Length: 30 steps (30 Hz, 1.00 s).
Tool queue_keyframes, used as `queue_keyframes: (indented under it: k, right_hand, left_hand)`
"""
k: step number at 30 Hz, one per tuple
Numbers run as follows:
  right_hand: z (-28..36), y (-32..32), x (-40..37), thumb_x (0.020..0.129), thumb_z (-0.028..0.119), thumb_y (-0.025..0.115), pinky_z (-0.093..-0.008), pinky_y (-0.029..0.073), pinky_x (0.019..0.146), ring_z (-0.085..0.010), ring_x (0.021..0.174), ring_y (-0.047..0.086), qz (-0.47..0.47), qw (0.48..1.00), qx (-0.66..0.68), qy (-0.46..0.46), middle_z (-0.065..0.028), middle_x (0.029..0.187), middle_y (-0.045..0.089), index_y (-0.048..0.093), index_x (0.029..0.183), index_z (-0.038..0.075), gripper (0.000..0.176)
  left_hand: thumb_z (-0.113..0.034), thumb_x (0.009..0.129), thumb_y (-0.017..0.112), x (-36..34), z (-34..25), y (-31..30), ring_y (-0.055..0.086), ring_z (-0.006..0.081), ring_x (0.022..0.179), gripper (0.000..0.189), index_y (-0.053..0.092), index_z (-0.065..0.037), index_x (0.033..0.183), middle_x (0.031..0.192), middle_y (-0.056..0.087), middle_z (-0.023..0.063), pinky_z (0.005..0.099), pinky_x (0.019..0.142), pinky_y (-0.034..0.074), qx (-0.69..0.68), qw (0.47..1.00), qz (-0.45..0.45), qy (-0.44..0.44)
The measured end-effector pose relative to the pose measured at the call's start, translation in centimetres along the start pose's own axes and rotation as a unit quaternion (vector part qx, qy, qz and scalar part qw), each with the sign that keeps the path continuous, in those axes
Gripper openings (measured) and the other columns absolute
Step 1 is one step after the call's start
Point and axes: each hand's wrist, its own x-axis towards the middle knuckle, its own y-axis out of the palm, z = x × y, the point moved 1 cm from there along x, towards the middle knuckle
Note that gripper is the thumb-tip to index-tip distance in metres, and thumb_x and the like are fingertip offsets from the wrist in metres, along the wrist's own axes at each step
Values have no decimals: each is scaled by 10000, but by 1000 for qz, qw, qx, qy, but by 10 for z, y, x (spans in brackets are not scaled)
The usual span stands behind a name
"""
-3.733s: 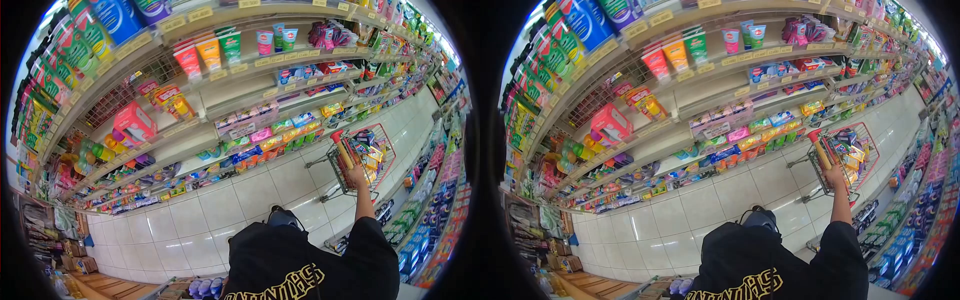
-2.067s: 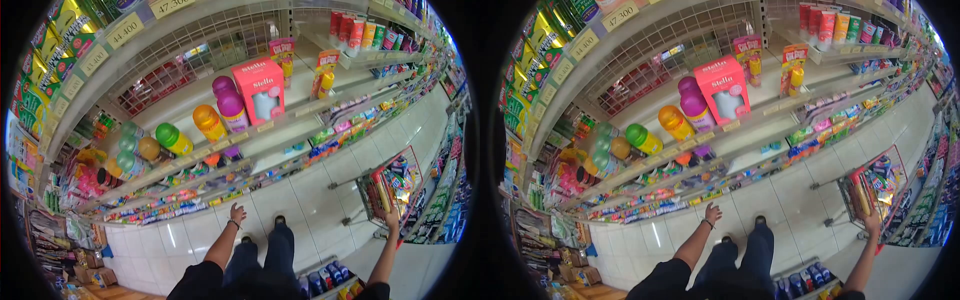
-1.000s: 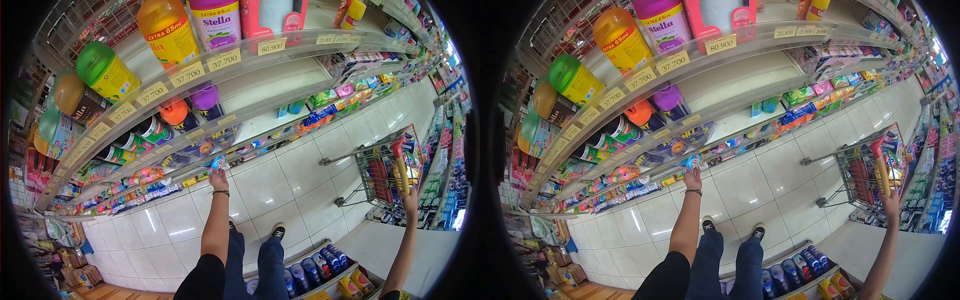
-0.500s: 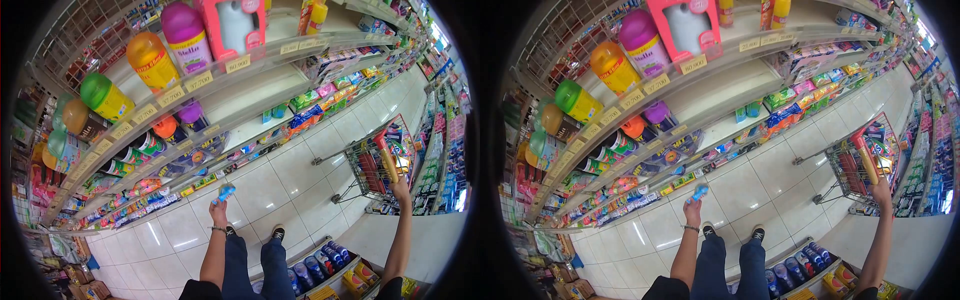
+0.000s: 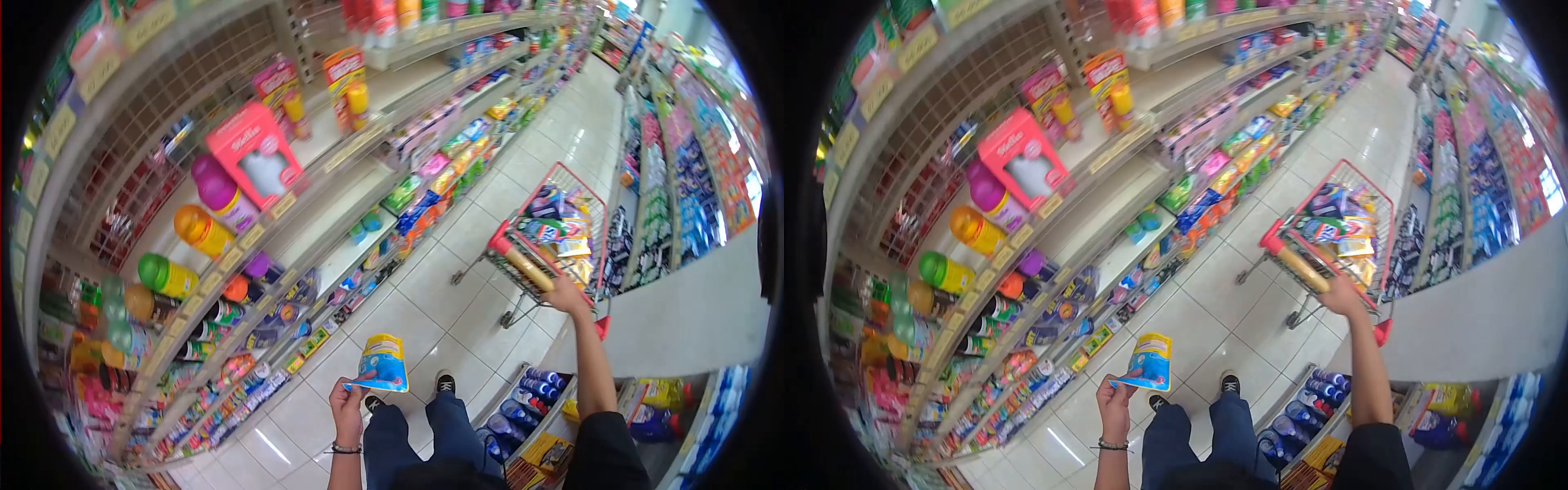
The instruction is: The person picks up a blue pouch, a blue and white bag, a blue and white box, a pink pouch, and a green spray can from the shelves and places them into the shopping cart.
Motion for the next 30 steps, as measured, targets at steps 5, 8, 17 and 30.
queue_keyframes:
  k: [5,8,17,30]
  right_hand:
    - [26,20,-45,687,272,725,-484,571,770,-427,776,702,13,998,61,-4,-286,815,698,727,835,-49,354]
    - [36,36,-72,700,289,713,-485,571,840,-425,854,707,61,997,40,4,-288,875,707,744,878,-23,360]
    - [77,62,-170,737,299,697,-497,572,870,-412,895,710,111,990,86,1,-241,913,726,749,927,21,340]
    - [119,70,-261,818,318,712,-508,571,814,-379,909,711,129,983,126,-18,-196,915,732,736,991,83,293]
  left_hand:
    - [-209,1066,550,-7,-70,59,695,268,1100,198,520,-60,938,1171,706,278,421,977,547,52,991,117,24]
    - [-209,1068,546,-3,-99,96,705,262,1063,192,524,-60,949,1165,709,279,412,965,547,79,978,186,46]
    - [-231,1065,554,-8,-128,185,716,255,1040,209,516,-55,960,1169,714,262,413,949,560,92,954,282,42]
    - [-218,1073,541,-34,-95,259,712,304,1076,213,491,-50,953,1200,698,254,433,982,573,-15,970,239,-42]
